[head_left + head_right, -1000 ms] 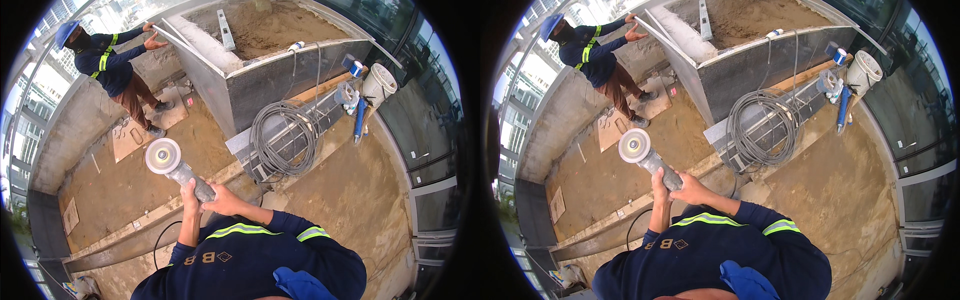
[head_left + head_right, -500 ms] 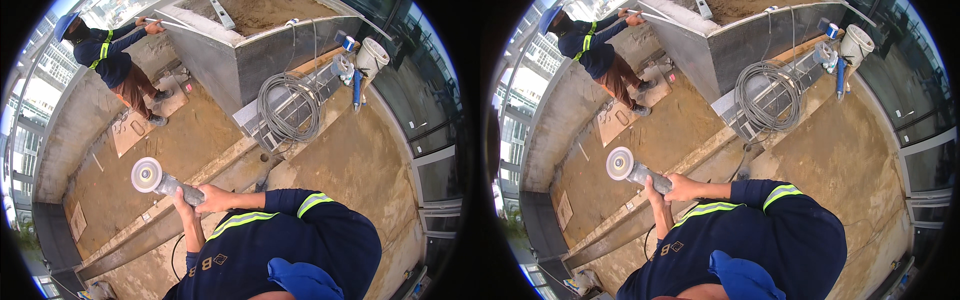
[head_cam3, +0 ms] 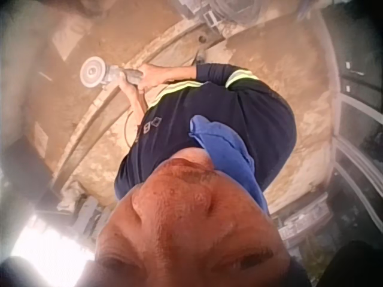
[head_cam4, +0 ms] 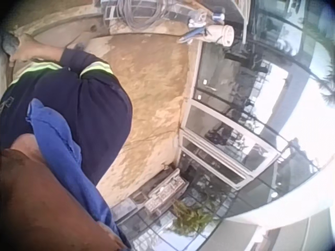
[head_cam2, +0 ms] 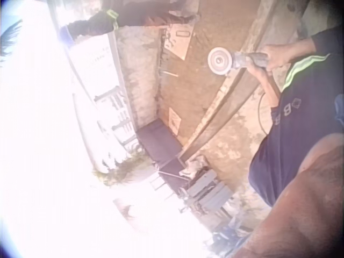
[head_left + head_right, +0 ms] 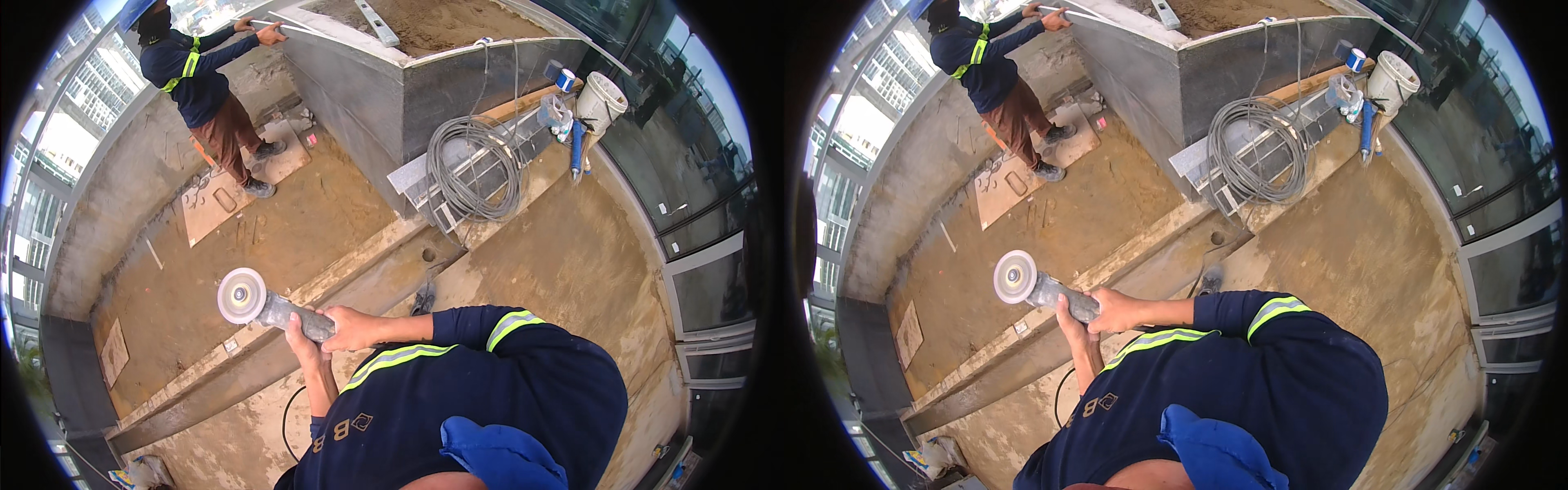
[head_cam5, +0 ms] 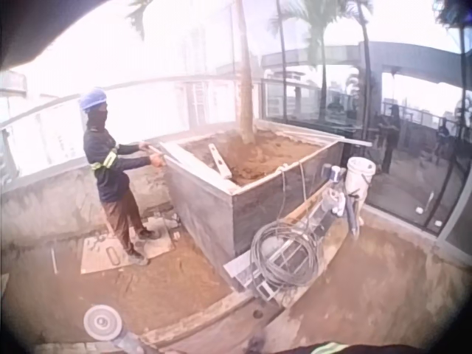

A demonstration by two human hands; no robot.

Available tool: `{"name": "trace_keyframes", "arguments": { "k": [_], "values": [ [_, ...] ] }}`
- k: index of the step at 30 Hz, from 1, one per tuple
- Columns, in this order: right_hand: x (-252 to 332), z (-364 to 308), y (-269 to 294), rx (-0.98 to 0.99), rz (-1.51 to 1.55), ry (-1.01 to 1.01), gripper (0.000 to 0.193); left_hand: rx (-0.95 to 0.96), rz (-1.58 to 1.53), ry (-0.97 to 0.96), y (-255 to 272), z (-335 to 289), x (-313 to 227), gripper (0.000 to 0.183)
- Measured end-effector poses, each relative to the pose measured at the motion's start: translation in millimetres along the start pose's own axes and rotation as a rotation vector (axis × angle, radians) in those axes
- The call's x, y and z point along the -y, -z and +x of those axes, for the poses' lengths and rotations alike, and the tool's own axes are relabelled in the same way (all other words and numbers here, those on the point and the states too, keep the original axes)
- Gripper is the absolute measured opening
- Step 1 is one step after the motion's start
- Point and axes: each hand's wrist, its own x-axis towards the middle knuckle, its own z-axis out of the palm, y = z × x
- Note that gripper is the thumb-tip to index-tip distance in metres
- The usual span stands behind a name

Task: The person uses an angle grinder to smooth the edge of a large stone slab. They hold the tool with both hands and move it along the curved edge, generating dust. The person briefly pauses to wipe the surface with their hand before resuming grinding.

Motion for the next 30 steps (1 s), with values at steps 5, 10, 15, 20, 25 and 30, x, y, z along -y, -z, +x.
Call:
{"name": "trace_keyframes", "arguments": {
  "k": [5, 10, 15, 20, 25, 30],
  "values": [
    [-6.9, 3.7, -5.9, -0.03, 0.001, 0.052, 0.045, 0.01, 0.017, -0.01, 0.3, 0.1, -4.1, 0.038],
    [2.2, 3.5, -1.7, 0.008, -0.032, 0.023, 0.048, -0.008, 0.055, -0.047, -4.5, 2.7, -3.8, 0.043],
    [0.1, 7.9, 2.5, -0.03, -0.106, 0.029, 0.056, 0.029, -0.048, 0.013, -0.5, 9.4, -3.4, 0.038],
    [-0.3, 9.6, 4.5, -0.029, -0.018, 0.026, 0.062, 0.014, -0.053, -0.004, -4.2, 13.9, 0.3, 0.037],
    [-0.5, 14.9, 9.5, 0.003, 0.001, -0.001, 0.053, 0.0, -0.039, -0.003, -6.6, 20.2, 0.2, 0.036],
    [6.8, 16.1, 12.7, 0.017, 0.02, -0.022, 0.045, -0.001, -0.011, -0.009, -7.1, 24.3, -1.5, 0.036]
  ]
}}
